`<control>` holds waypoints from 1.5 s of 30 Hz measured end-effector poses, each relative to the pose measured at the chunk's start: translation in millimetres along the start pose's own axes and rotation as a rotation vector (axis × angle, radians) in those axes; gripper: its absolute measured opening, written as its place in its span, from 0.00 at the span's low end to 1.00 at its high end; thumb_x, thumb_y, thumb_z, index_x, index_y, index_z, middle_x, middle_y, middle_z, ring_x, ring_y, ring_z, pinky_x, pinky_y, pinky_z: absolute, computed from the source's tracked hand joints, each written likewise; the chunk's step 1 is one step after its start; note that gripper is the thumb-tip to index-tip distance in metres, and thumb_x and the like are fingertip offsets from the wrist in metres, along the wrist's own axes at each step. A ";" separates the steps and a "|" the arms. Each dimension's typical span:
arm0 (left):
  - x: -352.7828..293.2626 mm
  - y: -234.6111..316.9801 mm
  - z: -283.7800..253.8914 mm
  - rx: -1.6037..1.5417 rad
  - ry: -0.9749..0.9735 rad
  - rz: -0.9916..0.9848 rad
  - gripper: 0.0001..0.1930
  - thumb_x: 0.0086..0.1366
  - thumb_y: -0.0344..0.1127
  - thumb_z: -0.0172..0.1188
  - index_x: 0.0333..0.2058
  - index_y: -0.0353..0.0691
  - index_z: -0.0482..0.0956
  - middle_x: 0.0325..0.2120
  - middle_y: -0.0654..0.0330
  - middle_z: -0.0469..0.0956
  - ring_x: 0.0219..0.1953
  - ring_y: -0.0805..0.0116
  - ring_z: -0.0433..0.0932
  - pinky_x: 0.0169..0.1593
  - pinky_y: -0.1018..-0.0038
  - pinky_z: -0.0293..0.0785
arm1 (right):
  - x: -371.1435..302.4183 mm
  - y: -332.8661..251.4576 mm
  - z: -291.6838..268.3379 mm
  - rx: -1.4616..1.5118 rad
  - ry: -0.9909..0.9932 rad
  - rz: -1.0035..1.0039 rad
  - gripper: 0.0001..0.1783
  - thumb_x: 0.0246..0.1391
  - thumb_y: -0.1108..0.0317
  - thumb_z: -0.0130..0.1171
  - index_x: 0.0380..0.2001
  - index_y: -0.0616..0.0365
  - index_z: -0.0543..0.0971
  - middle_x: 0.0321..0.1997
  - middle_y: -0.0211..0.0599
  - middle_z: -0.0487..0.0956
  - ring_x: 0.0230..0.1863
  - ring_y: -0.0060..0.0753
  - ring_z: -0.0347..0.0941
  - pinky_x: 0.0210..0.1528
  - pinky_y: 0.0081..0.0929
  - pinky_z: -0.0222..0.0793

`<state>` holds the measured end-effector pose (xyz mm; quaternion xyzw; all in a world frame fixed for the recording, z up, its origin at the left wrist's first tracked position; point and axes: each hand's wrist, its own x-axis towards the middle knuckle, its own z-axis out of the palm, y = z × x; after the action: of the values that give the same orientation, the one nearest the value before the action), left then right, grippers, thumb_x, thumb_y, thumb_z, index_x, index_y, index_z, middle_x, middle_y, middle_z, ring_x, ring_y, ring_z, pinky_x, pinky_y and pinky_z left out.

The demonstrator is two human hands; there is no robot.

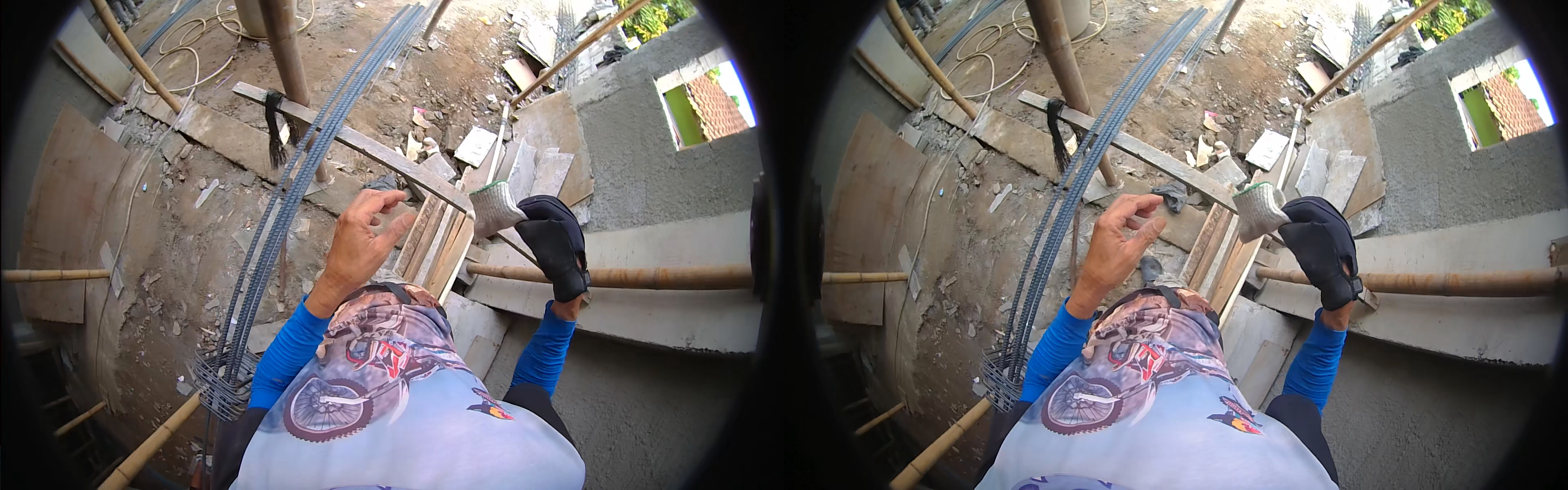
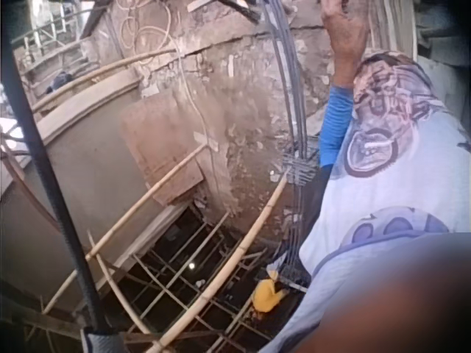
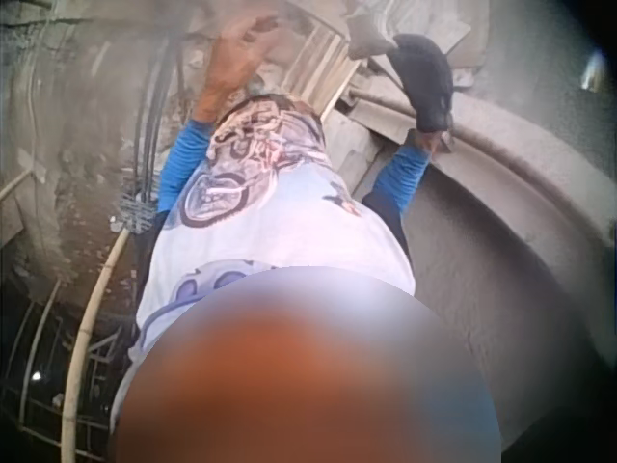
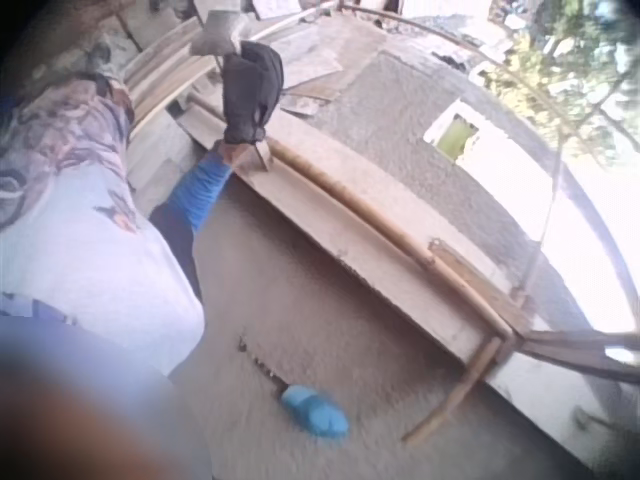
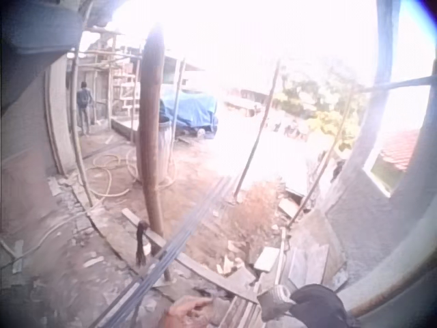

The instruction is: The person puts on work gloves and then works with a coworker to assemble a rebar cage. They position and align rebar ties and rods, coordinating with another worker to secure the structure.

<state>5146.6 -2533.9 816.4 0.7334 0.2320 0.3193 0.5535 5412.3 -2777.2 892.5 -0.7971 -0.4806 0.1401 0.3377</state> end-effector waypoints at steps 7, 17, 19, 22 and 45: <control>-19.7 8.3 -48.0 -0.517 -0.110 -0.197 0.32 0.66 0.51 0.73 0.56 0.28 0.80 0.47 0.51 0.82 0.50 0.68 0.81 0.53 0.71 0.80 | 41.4 -109.4 52.0 0.074 -0.365 -0.367 0.19 0.58 0.75 0.67 0.53 0.63 0.81 0.56 0.43 0.81 0.59 0.37 0.77 0.64 0.35 0.72; -56.1 35.2 -116.7 -0.520 0.277 -0.182 0.13 0.62 0.24 0.69 0.44 0.37 0.77 0.34 0.66 0.80 0.30 0.86 0.76 0.30 0.85 0.70 | 113.3 -191.6 136.8 0.320 -0.595 -0.446 0.13 0.49 0.79 0.71 0.40 0.66 0.86 0.45 0.43 0.85 0.51 0.36 0.81 0.57 0.33 0.76; -58.4 43.0 -128.3 -0.439 0.386 -0.140 0.13 0.62 0.22 0.68 0.44 0.38 0.76 0.39 0.64 0.78 0.32 0.85 0.76 0.33 0.85 0.69 | 136.0 -201.0 157.1 0.323 -0.624 -0.545 0.12 0.51 0.76 0.72 0.41 0.66 0.86 0.45 0.42 0.85 0.48 0.33 0.82 0.52 0.31 0.77; -52.6 51.1 -146.3 -0.315 0.498 -0.126 0.13 0.61 0.22 0.68 0.43 0.36 0.77 0.52 0.55 0.78 0.43 0.79 0.80 0.45 0.81 0.77 | 172.2 -210.5 183.3 0.191 -0.730 -0.475 0.14 0.51 0.71 0.74 0.41 0.63 0.86 0.42 0.38 0.86 0.44 0.30 0.83 0.47 0.28 0.78; -38.4 126.8 -81.8 1.268 0.937 -0.257 0.16 0.47 0.21 0.72 0.38 0.41 0.87 0.42 0.56 0.75 0.40 0.57 0.74 0.44 0.62 0.72 | 244.9 -229.8 264.2 0.976 -1.187 -1.037 0.19 0.63 0.68 0.60 0.55 0.61 0.82 0.48 0.36 0.85 0.42 0.33 0.81 0.42 0.31 0.77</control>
<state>5059.2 -2541.7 945.0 0.6656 0.6606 0.3349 -0.0916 5235.3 -2388.5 878.4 -0.0496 -0.7590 0.5438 0.3547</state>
